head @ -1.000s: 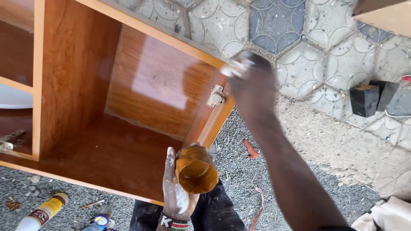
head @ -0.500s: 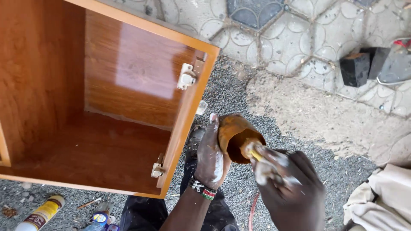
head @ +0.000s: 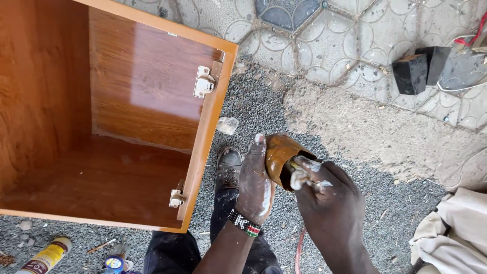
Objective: The person applies varnish to the interior and exterior surfaces of a wooden cabinet using a brush and a small container. The person repeatedly dips the brush into the container and coats the cabinet's shelves, sides, and edges.
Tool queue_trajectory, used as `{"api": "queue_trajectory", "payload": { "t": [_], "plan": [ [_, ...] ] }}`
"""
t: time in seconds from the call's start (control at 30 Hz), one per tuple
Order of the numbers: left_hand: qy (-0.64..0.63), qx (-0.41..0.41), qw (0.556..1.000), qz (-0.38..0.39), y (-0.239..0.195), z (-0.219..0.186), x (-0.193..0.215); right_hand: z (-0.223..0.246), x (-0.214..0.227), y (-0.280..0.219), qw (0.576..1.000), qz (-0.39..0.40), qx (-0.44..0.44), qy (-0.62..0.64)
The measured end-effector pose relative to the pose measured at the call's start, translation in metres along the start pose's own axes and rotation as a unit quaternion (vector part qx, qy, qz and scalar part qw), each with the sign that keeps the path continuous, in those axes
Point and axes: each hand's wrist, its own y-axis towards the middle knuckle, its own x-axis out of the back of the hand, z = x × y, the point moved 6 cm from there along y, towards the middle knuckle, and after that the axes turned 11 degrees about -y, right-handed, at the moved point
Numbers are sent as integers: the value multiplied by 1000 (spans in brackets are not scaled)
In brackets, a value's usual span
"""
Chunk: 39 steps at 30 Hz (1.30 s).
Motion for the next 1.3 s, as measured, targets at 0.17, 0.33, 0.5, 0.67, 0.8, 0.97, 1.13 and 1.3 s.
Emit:
{"api": "queue_trajectory", "payload": {
  "t": [0.17, 0.33, 0.5, 0.67, 0.8, 0.97, 1.13, 1.3],
  "plan": [
    [92, -52, 993, 56, -15, -1, -9, -8, 0, -9, 997, -20, 74, -3],
    [99, -65, 991, 60, -30, 3, 3, -15, 15, -25, 988, 54, -83, 116],
    [34, -32, 999, 1, -45, 20, 47, -63, -20, -77, 858, 91, -288, 415],
    [264, -275, 923, 56, -76, 38, 136, -51, -31, -146, 906, 68, -94, 407],
    [99, -78, 991, -33, -139, 25, 95, -56, -33, -189, 879, 135, -221, 400],
    [150, -90, 985, -7, -178, 46, 127, -82, -47, -221, 964, 54, 259, 34],
    [165, -147, 974, -47, -212, 57, 143, -101, -75, -257, 839, 136, -194, 491],
    [110, -92, 989, 29, -209, 98, 196, -87, -87, -267, 848, 239, -110, 459]
  ]
}}
